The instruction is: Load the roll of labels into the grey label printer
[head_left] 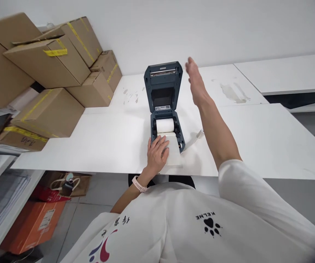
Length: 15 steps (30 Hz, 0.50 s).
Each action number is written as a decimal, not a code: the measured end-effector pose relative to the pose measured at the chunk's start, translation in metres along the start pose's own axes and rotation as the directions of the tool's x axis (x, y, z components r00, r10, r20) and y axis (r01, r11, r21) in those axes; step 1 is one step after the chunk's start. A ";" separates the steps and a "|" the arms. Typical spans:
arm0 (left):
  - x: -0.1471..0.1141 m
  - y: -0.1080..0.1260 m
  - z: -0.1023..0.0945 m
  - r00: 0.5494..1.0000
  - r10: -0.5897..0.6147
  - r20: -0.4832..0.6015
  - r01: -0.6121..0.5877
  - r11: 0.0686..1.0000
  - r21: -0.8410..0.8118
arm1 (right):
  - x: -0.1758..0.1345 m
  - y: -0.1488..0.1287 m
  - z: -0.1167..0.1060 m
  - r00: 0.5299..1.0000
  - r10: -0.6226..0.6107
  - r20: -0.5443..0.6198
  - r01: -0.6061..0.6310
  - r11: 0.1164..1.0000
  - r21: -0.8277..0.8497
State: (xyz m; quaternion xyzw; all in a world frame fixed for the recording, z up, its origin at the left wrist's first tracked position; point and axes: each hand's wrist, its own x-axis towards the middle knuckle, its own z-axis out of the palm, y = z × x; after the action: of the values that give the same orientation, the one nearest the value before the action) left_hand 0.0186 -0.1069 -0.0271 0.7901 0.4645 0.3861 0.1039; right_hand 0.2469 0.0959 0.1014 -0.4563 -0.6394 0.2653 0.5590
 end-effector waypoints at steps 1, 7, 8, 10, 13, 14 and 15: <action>-0.001 0.001 -0.002 1.000 0.005 -0.008 -0.005 1.000 -0.023 | 0.014 0.003 0.006 0.999 0.025 0.044 -0.027 0.999 0.041; -0.015 0.003 -0.032 0.948 -0.232 -0.216 0.161 0.940 -0.300 | -0.047 -0.023 0.015 0.997 -0.074 -0.028 0.076 0.993 0.094; -0.014 0.003 -0.038 0.922 -0.301 -0.242 0.208 0.915 -0.345 | -0.075 -0.031 0.014 0.996 -0.074 -0.047 0.078 0.994 0.081; -0.009 0.003 -0.047 0.873 -0.430 -0.231 0.300 0.846 -0.441 | -0.131 -0.042 0.013 0.999 -0.049 -0.011 0.050 0.999 0.019; 0.005 0.002 -0.049 0.804 -0.594 -0.029 0.481 0.678 -0.556 | -0.194 -0.045 0.020 1.000 0.023 0.008 -0.022 0.997 -0.072; 0.009 0.001 -0.046 0.777 -0.626 0.062 0.542 0.617 -0.571 | -0.207 -0.042 0.024 0.996 0.086 -0.004 -0.086 0.994 -0.062; 0.012 0.000 -0.042 0.756 -0.639 0.142 0.589 0.570 -0.573 | -0.216 -0.039 0.028 0.987 0.160 -0.018 -0.160 0.986 -0.038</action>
State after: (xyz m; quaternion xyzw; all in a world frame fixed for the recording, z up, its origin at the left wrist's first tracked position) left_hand -0.0077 -0.1052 0.0072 0.4906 0.5704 0.4806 0.4505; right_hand 0.2004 -0.1064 0.0263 -0.5191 -0.6017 0.2932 0.5315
